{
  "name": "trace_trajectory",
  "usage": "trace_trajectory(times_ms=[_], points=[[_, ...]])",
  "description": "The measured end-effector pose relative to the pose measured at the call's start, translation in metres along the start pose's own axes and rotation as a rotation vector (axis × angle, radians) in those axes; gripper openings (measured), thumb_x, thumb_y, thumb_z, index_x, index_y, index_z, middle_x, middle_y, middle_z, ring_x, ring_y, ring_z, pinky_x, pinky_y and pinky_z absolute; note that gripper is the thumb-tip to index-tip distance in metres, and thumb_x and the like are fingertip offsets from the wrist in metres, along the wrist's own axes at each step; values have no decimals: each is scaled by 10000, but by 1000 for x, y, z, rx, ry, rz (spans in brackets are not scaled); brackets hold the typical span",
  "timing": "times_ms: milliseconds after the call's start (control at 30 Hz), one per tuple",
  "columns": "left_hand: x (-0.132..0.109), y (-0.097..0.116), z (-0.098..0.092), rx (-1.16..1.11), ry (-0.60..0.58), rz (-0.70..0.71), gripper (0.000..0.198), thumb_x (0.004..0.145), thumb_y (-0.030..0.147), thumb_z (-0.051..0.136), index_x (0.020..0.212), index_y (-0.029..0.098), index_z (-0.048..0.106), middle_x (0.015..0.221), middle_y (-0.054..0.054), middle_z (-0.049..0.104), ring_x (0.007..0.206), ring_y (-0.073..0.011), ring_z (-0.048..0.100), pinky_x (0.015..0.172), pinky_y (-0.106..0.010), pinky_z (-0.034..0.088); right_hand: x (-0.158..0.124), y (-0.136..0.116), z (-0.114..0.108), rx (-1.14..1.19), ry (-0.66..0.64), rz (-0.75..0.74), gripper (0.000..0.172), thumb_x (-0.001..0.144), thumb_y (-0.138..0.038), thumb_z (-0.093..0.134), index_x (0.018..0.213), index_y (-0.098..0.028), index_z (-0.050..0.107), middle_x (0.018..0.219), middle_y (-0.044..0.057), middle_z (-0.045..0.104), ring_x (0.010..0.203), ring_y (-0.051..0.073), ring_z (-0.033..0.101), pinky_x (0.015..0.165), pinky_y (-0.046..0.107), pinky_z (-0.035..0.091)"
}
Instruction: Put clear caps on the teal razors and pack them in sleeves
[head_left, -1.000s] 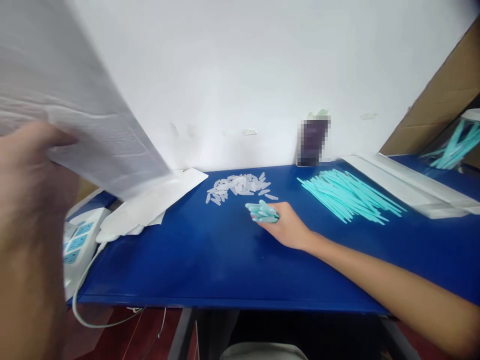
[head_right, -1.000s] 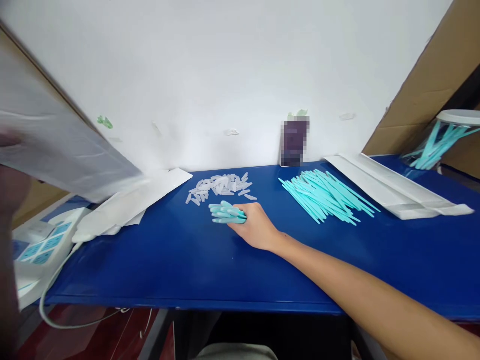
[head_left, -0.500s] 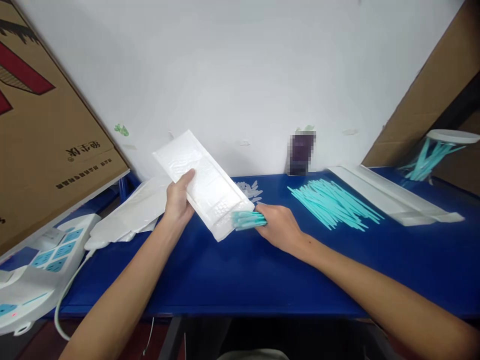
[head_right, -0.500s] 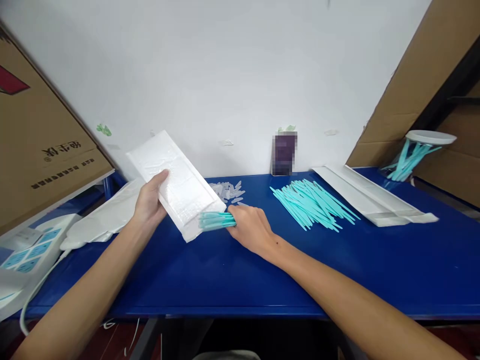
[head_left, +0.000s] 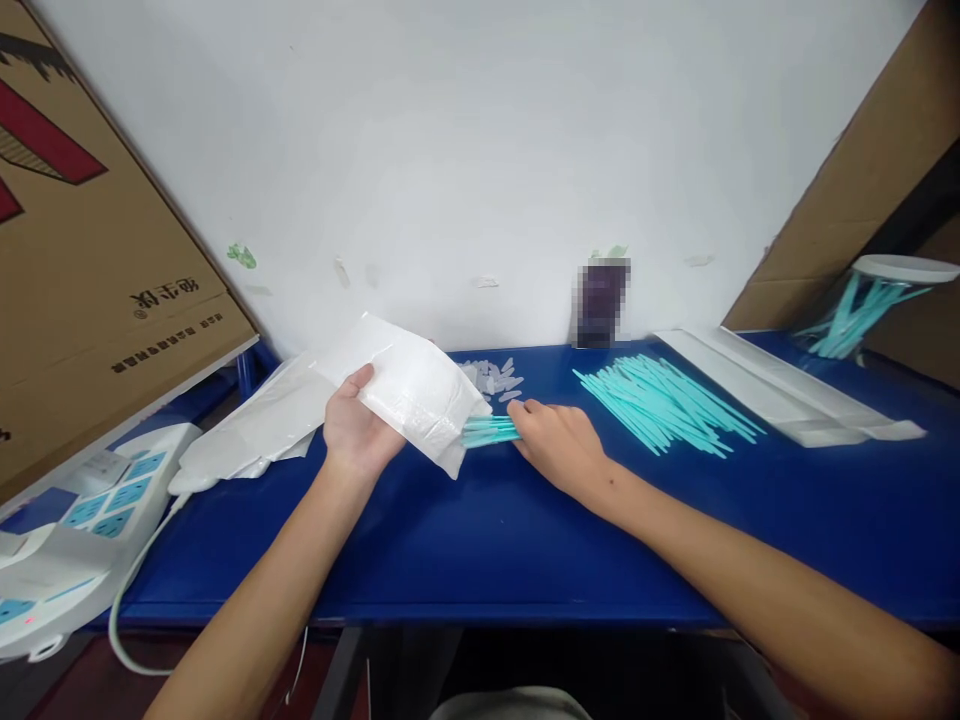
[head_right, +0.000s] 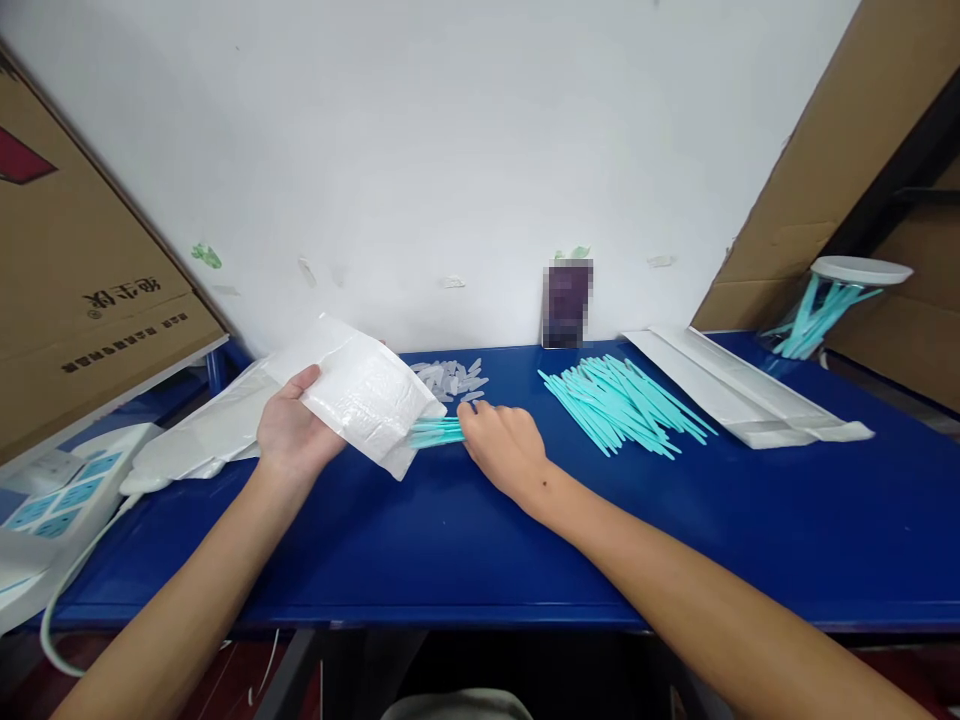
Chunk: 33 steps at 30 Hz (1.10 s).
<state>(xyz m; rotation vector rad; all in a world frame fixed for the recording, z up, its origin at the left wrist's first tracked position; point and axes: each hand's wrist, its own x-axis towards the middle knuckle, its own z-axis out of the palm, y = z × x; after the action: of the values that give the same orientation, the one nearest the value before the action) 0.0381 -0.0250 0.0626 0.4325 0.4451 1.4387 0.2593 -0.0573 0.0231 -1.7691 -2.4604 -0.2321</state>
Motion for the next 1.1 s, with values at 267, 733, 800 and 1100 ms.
trace_trajectory(times_ms=[267,733,800,1100], points=[[-6,-3,15,-43,115,26,433,991,265,372,1306,65,591,1091,-195,756,1089,-358,739,996,-559,585,-3,-8,-6,-43,33,28,300,969,-56,390,1099,-139,647,1011,153,724,869,255,711,608,352,271],[-8,-7,17,267,87,205,474,619,58,483,1047,117,678,963,-94,744,1044,-290,729,965,-416,605,4,4,7,238,-21,17,115,1022,-276,491,1023,-206,582,991,49,726,774,183,659,576,308,292],[-10,-7,15,319,101,163,534,558,24,484,1047,118,679,959,-86,743,1046,-286,726,976,-418,599,5,7,6,242,-2,35,159,1044,-266,441,1088,-190,574,1057,82,716,834,208,665,600,318,300],[-56,-11,13,216,-142,304,279,833,240,564,1075,202,697,1039,-84,748,1199,-328,666,1075,-481,542,-1,-4,-45,297,-132,-218,133,950,-205,599,1083,-201,592,986,55,706,749,163,640,556,287,301]])
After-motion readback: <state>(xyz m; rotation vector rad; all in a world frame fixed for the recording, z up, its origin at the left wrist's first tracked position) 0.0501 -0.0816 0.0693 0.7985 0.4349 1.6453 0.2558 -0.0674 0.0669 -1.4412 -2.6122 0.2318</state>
